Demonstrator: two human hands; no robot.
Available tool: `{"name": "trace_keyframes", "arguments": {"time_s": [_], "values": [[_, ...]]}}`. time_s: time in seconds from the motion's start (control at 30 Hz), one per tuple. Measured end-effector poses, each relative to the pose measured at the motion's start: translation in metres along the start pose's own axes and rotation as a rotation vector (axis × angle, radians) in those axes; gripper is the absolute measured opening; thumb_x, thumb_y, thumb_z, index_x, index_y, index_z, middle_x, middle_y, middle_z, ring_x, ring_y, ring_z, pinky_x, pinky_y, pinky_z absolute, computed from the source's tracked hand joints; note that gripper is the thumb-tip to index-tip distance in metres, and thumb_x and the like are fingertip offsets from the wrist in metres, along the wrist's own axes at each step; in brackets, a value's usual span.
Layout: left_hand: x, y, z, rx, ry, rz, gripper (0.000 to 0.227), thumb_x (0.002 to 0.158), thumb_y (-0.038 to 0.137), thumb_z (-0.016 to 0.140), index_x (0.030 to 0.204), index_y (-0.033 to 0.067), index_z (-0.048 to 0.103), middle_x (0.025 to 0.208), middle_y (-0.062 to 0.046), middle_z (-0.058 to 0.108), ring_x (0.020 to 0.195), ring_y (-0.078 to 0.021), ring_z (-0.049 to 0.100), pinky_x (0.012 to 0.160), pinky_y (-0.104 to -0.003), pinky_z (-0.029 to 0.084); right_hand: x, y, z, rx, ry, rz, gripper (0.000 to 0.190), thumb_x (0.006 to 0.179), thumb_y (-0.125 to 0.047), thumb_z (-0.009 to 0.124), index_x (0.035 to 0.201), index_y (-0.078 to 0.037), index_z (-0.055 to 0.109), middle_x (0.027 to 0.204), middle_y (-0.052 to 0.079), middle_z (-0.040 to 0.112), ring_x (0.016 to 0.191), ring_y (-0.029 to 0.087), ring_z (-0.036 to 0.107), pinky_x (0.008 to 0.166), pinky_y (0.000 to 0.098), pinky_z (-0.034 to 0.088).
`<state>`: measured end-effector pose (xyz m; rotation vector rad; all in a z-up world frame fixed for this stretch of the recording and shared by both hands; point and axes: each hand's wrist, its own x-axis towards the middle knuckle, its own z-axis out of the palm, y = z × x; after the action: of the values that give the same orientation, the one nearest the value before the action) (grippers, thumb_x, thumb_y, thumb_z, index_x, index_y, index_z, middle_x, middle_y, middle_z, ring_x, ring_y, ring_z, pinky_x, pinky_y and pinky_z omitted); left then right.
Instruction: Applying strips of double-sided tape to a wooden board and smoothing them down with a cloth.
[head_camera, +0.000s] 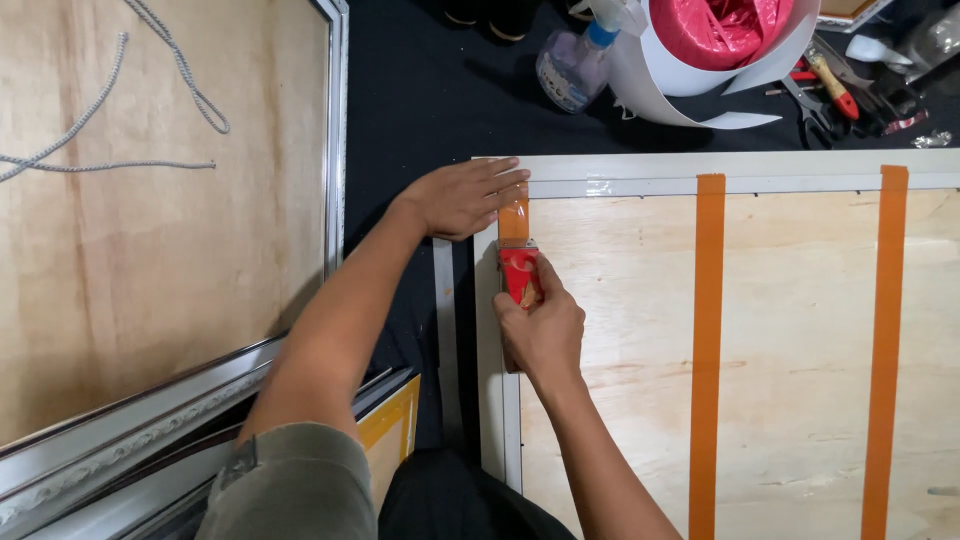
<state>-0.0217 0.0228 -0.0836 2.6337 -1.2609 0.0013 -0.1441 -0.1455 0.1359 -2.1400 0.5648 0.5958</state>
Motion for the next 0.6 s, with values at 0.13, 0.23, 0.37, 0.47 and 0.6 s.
{"name": "trace_keyframes", "arguments": {"time_s": [0.13, 0.23, 0.37, 0.47, 0.6], "values": [[-0.003, -0.011, -0.021, 0.012, -0.122, 0.149, 0.091, 0.088, 0.058, 0.037, 0.165, 0.0137, 0.020, 0.171, -0.009, 0.026, 0.158, -0.0240, 0.021, 0.132, -0.037, 0.013, 0.002, -0.002, 0.000, 0.004, -0.010, 0.011, 0.078, 0.077, -0.015, 0.067, 0.149, 0.007, 0.050, 0.132, 0.042, 0.059, 0.121, 0.060, 0.059, 0.094, 0.0628, 0.053], [-0.003, -0.006, -0.024, -0.031, -0.136, 0.185, 0.110, 0.079, 0.076, 0.040, 0.166, 0.0127, 0.017, 0.172, -0.009, 0.024, 0.159, -0.0245, 0.018, 0.133, -0.038, 0.010, 0.001, -0.005, 0.000, -0.039, -0.016, 0.004, 0.078, 0.076, -0.017, 0.068, 0.149, 0.006, 0.050, 0.130, 0.042, 0.060, 0.119, 0.060, 0.060, 0.092, 0.0633, 0.054], [-0.008, -0.001, -0.004, -0.025, -0.048, 0.252, 0.119, 0.072, 0.085, 0.045, 0.166, 0.0169, 0.018, 0.173, -0.004, 0.020, 0.160, -0.0211, 0.012, 0.134, -0.040, 0.005, 0.002, -0.012, -0.010, -0.335, -0.089, -0.004, 0.078, 0.077, -0.027, 0.068, 0.149, 0.001, 0.054, 0.131, 0.039, 0.058, 0.118, 0.058, 0.062, 0.089, 0.0643, 0.055], [-0.012, 0.006, 0.022, -0.172, 0.047, 0.330, 0.117, 0.072, 0.084, 0.050, 0.165, 0.0170, 0.026, 0.171, -0.004, 0.027, 0.158, -0.0219, 0.021, 0.133, -0.039, 0.012, 0.017, -0.008, -0.010, -0.415, -0.123, -0.024, 0.079, 0.076, -0.035, 0.071, 0.146, -0.001, 0.057, 0.128, 0.038, 0.057, 0.114, 0.057, 0.064, 0.080, 0.0623, 0.058], [-0.015, 0.011, 0.026, -0.259, 0.140, 0.312, 0.119, 0.072, 0.089, 0.049, 0.164, 0.0161, 0.029, 0.171, -0.003, 0.026, 0.158, -0.0221, 0.021, 0.133, -0.039, 0.014, 0.032, -0.005, -0.011, -0.478, -0.187, -0.022, 0.072, 0.082, -0.035, 0.070, 0.143, 0.001, 0.059, 0.118, 0.037, 0.063, 0.106, 0.054, 0.069, 0.075, 0.0554, 0.062]]}}
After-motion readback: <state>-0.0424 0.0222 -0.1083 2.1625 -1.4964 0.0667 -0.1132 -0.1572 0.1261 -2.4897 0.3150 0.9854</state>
